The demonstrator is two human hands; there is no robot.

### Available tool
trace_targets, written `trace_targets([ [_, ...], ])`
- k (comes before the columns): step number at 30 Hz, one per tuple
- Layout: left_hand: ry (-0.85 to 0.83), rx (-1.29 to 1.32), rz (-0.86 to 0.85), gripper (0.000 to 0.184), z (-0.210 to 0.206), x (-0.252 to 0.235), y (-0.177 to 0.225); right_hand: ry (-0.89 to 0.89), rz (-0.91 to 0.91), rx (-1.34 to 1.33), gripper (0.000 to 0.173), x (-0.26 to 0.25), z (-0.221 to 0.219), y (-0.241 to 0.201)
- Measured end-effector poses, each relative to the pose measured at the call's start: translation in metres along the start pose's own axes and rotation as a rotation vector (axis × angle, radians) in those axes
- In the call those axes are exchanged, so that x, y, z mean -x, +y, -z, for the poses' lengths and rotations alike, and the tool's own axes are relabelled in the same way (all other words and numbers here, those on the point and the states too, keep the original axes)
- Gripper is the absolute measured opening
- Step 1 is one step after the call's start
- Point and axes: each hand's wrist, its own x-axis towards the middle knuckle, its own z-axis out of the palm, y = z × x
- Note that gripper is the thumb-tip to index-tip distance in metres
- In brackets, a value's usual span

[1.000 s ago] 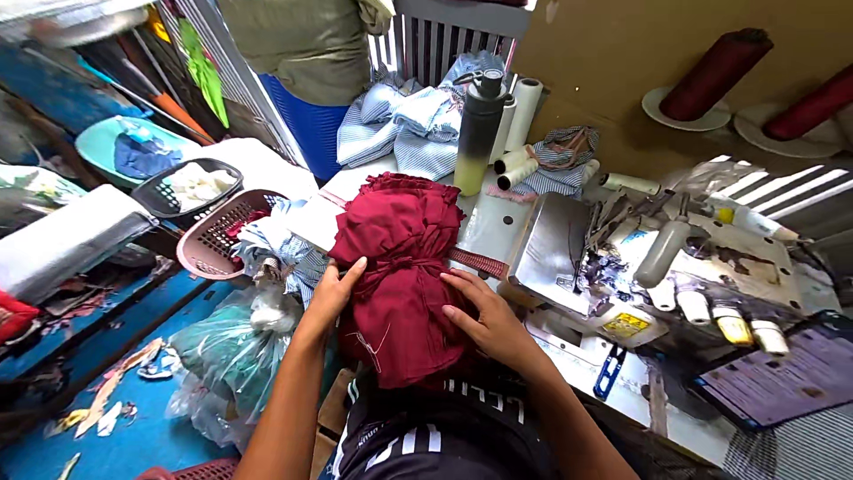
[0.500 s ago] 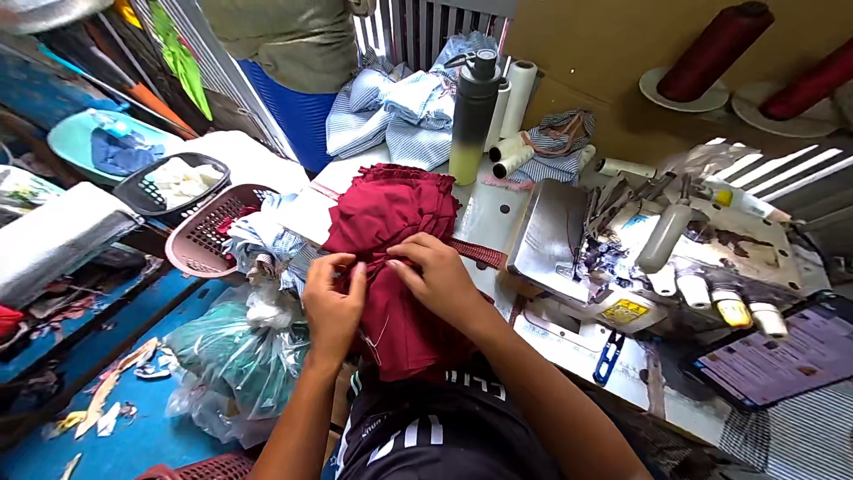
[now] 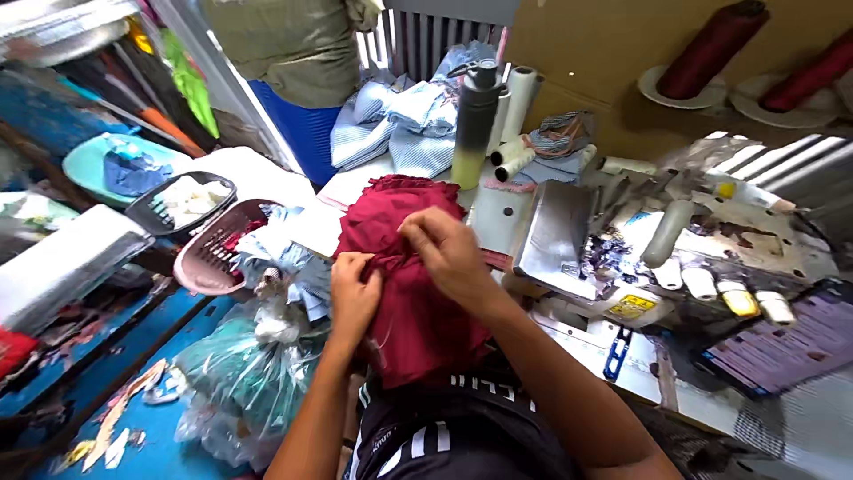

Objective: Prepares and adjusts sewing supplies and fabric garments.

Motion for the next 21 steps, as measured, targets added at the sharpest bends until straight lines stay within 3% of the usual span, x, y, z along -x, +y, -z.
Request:
trace_targets([
  [3,-0.087,0.218,-0.059,0.026,0.011,-0.003,-0.014,-0.277,-0.168,0.283,0.028,0.021,-0.017,0.035],
  [5,-0.159,0.341,-0.098,0.028,0.016,-0.003,-0.025,-0.284,-0.182,0.317,0.026,0.030,-0.012,0.041],
  [7,-0.142,0.468,-0.088,0.025,0.019,-0.008,-0.053,-0.126,-0.204,0.222,0.021,0.030,0.008,0.040],
  [11,0.005,0.640,0.240,0.015,0.027,-0.028,-0.116,0.255,-0.278,0.016,0.012,0.042,0.071,0.041],
  [13,-0.038,0.541,0.368,0.016,0.026,-0.025,-0.094,0.261,-0.312,-0.049,0.012,0.060,0.086,0.038],
  [16,-0.154,0.571,0.428,0.037,0.011,0.000,-0.030,0.075,-0.497,-0.073,0.035,0.084,0.074,0.035],
  [19,-0.202,0.646,0.329,0.047,-0.002,0.011,-0.028,-0.181,-0.626,0.011,0.054,0.086,0.051,0.036],
  [21,-0.124,0.583,0.361,0.037,0.000,0.004,-0.028,-0.296,-0.708,0.017,0.060,0.080,0.029,0.041],
])
